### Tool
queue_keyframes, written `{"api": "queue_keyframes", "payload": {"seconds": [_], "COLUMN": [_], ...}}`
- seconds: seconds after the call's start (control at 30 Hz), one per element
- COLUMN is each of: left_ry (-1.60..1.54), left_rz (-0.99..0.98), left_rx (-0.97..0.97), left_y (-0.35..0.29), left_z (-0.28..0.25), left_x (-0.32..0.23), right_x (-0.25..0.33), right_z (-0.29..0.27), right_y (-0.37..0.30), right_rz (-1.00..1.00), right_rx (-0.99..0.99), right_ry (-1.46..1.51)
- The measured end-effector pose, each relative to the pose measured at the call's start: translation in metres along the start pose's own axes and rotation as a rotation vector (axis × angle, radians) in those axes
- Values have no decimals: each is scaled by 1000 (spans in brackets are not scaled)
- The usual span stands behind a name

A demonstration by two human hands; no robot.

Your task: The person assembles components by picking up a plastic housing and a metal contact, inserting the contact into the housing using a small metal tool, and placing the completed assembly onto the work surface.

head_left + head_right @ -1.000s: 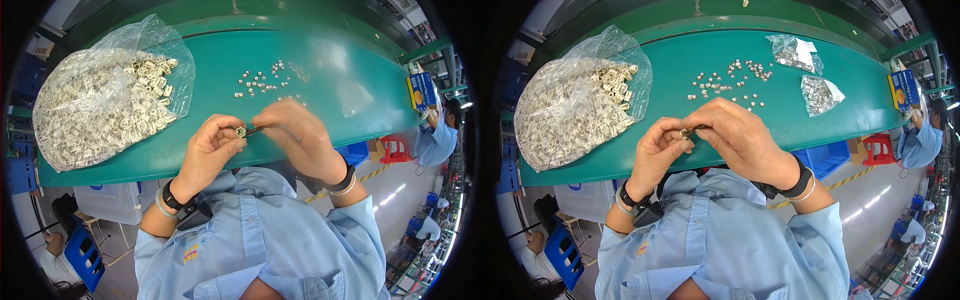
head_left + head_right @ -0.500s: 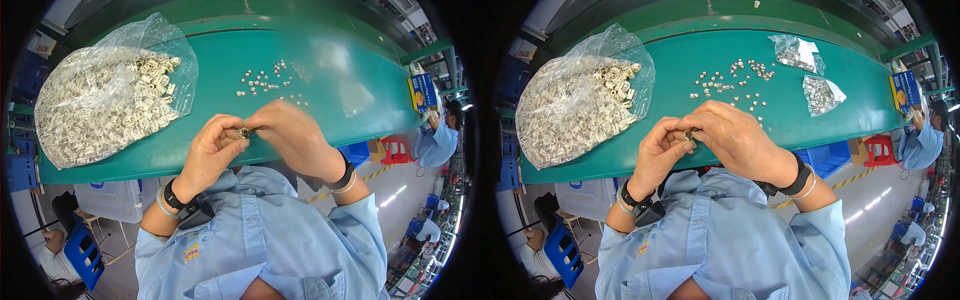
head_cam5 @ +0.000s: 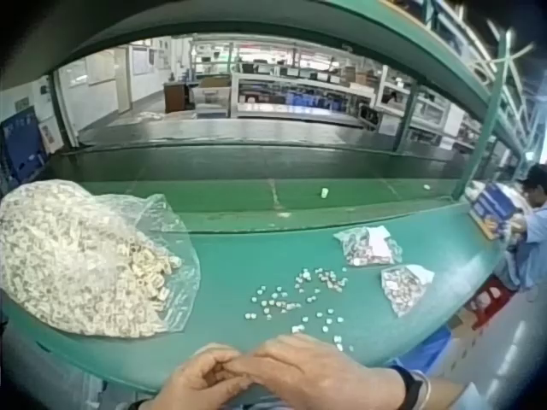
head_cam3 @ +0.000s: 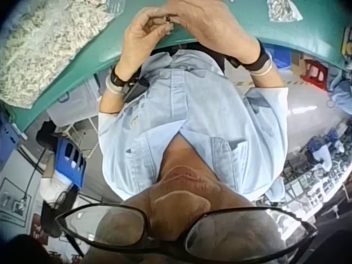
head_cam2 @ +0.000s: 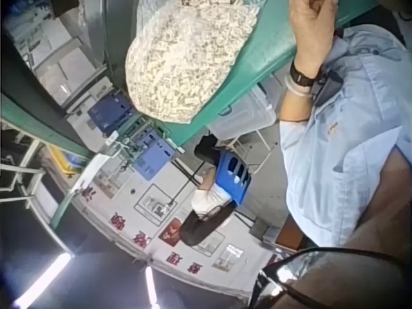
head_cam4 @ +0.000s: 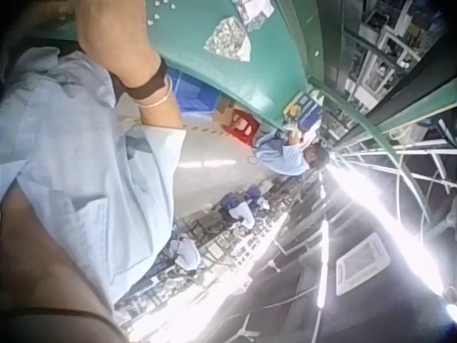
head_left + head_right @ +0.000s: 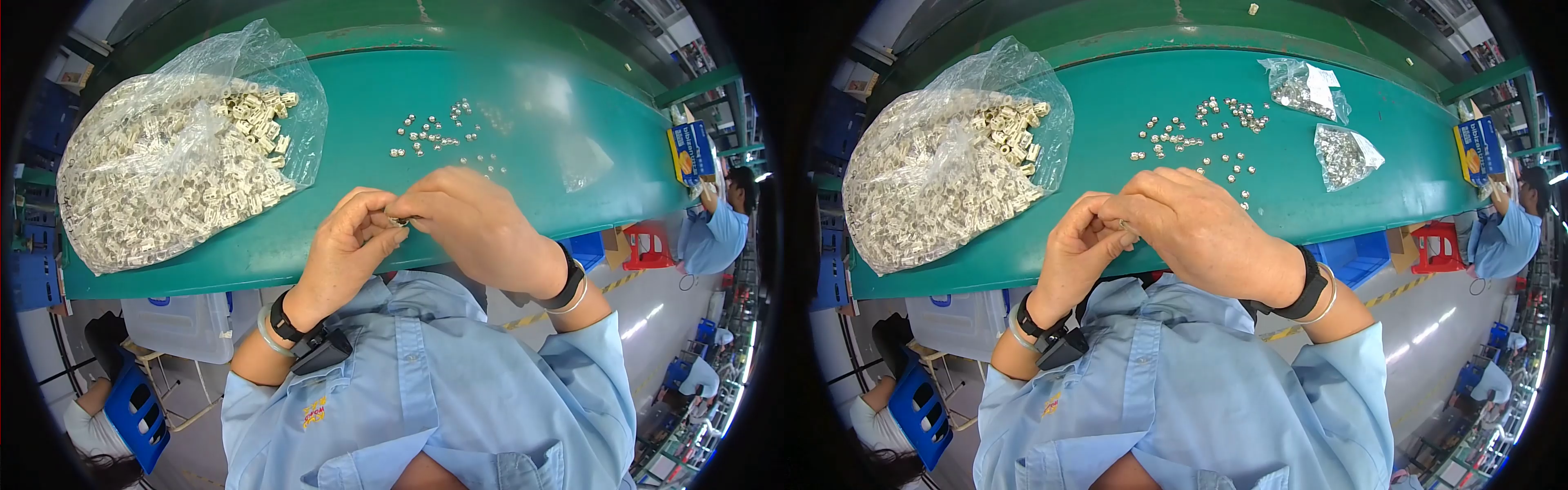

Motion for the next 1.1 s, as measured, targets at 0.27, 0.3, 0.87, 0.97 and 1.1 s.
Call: {"api": "queue_keyframes", "payload": {"seconds": [0.27, 0.3, 0.87, 0.97, 1.1], "left_ry": [52, 53, -78, 59, 130], "left_rz": [35, 40, -81, 6, 75], "left_rx": [18, 22, -27, -28, -52], "left_y": [3, 3, 1, 6, 9], "left_z": [2, 3, -3, -6, -9], "left_x": [-7, -8, 6, -2, -13], "right_x": [-7, -8, -5, -5, -8], "right_z": [9, 8, 1, -15, -30], "right_y": [4, 5, -2, -1, -8], "right_rz": [57, 57, -16, -9, 38], "right_rx": [80, 79, -61, -129, -204], "right_ry": [10, 10, -54, 27, 94]}}
Point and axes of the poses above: each hand's wrist, its own y-axis towards the middle knuckle, its own z-axis out of the palm, x = y × z, the point moved 10 cm from there along y, towards the middle knuckle, and after that the axes turned 2 degrees about y, right-handed, at the moved point
